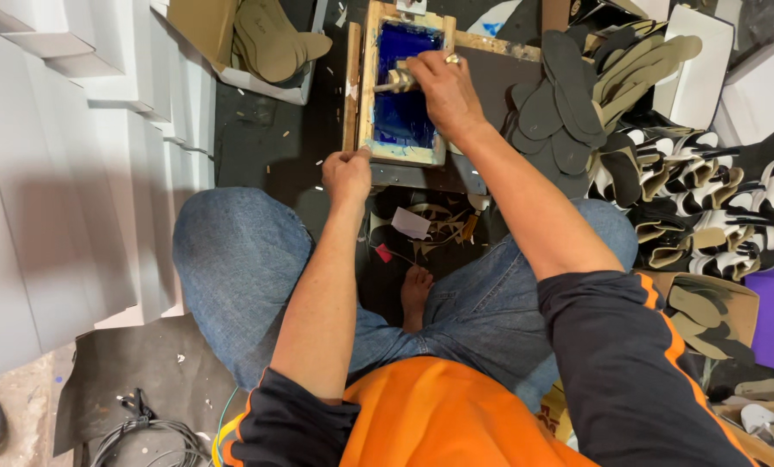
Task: The person is sitting on the floor in a workshop, using a wooden frame with blue ink to stamp a design onto beige shoe insoles. They repeatedly pick up an insole, press it onto the inked frame, and place it down to dry.
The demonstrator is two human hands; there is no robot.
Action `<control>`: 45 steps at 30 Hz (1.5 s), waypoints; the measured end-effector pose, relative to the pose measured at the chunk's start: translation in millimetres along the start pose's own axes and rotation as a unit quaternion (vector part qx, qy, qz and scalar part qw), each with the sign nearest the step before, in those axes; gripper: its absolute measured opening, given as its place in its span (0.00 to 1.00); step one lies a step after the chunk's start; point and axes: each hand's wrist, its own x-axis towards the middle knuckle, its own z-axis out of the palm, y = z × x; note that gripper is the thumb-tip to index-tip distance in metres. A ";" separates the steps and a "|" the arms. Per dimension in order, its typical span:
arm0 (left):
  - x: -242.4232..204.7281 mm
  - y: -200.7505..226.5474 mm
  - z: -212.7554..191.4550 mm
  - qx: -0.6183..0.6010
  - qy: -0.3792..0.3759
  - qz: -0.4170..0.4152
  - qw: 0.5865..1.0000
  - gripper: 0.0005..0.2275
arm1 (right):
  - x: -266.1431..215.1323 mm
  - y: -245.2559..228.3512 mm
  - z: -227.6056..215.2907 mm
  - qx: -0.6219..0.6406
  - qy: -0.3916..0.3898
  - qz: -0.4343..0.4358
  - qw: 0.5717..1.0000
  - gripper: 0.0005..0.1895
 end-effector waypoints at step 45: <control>43.0 -38.6 22.3 -0.117 0.018 0.047 0.992 0.10 | -124.8 129.7 -135.0 0.455 -0.087 0.553 0.693 0.09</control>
